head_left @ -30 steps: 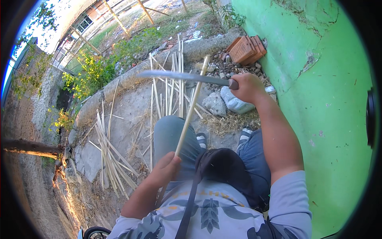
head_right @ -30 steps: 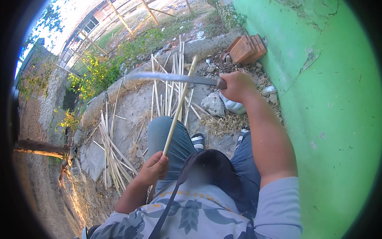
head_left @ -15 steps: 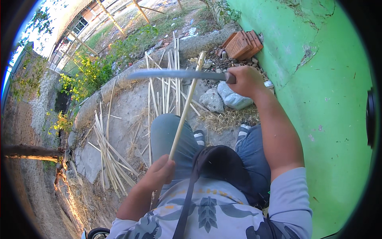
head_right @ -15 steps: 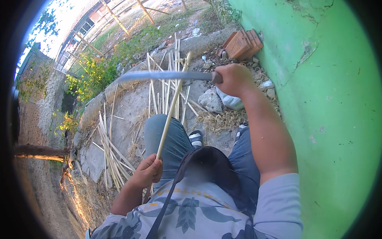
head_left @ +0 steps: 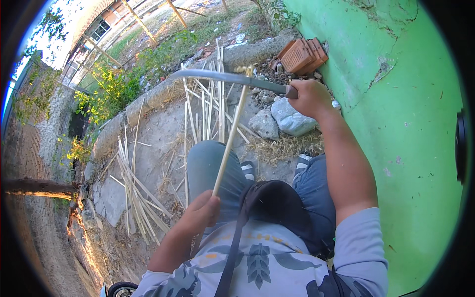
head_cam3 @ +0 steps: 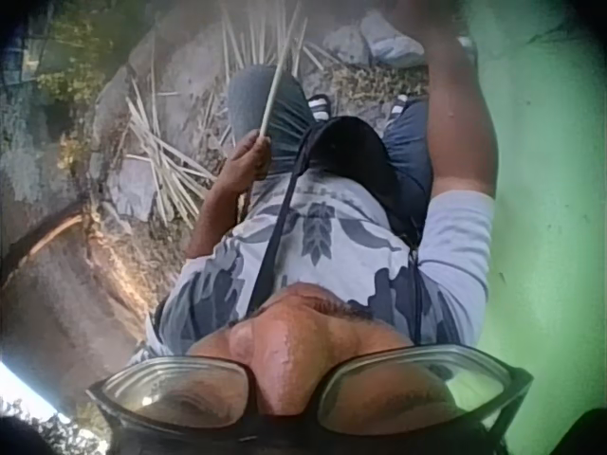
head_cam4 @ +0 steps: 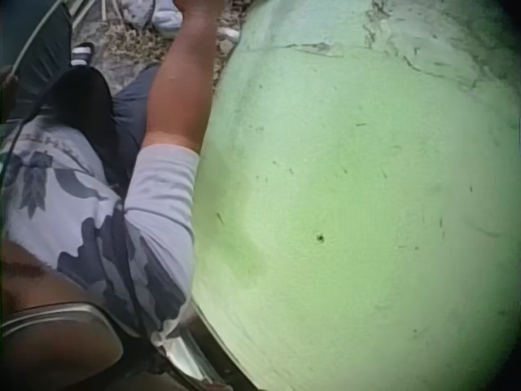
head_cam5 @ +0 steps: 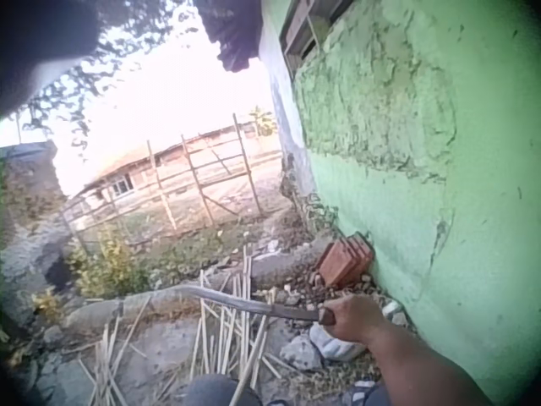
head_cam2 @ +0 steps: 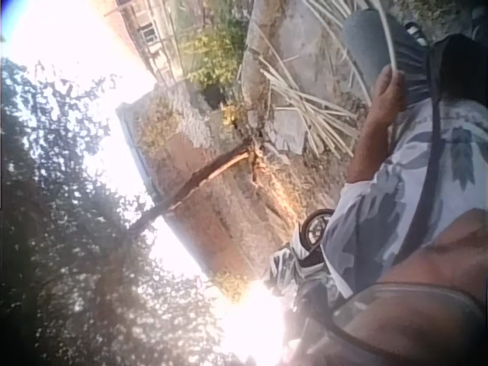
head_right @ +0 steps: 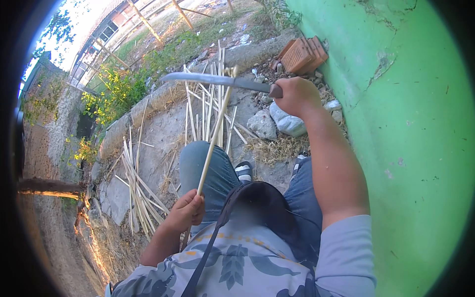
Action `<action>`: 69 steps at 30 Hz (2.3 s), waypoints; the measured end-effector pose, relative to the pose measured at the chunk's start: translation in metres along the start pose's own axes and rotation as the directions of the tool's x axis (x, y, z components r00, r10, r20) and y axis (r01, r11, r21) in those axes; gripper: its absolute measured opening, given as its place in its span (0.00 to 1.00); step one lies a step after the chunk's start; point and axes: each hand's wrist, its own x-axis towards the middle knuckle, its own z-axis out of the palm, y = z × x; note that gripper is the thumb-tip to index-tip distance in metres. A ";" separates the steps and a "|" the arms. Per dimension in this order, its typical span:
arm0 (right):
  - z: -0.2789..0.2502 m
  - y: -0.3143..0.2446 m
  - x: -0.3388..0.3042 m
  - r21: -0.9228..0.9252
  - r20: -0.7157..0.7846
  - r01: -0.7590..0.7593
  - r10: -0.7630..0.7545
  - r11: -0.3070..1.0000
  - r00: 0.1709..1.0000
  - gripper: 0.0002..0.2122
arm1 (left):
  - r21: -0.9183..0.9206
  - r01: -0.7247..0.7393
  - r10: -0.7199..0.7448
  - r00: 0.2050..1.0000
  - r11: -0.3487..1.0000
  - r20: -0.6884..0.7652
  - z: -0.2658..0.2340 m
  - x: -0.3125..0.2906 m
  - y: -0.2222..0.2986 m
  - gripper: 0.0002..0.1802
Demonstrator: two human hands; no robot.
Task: The person scrapes and trims bamboo sticks one by one using a machete and places them onto a pile on the ground.
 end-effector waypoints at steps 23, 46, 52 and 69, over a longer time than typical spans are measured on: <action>0.006 -0.041 -0.020 0.128 -0.020 0.431 -0.432 0.893 0.902 0.03 | -0.101 0.050 -0.046 0.998 0.994 0.040 -0.020 -0.013 -0.011 0.16; 0.002 0.063 -0.003 0.300 -0.138 -0.200 0.250 0.933 0.958 0.13 | 0.219 -0.145 0.240 0.824 0.965 -0.513 -0.110 -0.012 -0.027 0.12; 0.004 0.055 0.002 0.390 -0.039 -0.316 0.359 0.865 0.933 0.12 | 0.527 0.054 0.416 0.547 0.848 -0.726 -0.176 -0.023 -0.084 0.14; -0.007 0.044 -0.004 0.459 0.081 -0.494 0.519 0.739 0.851 0.09 | 0.633 0.389 0.298 0.640 0.669 -0.708 -0.350 0.073 -0.106 0.22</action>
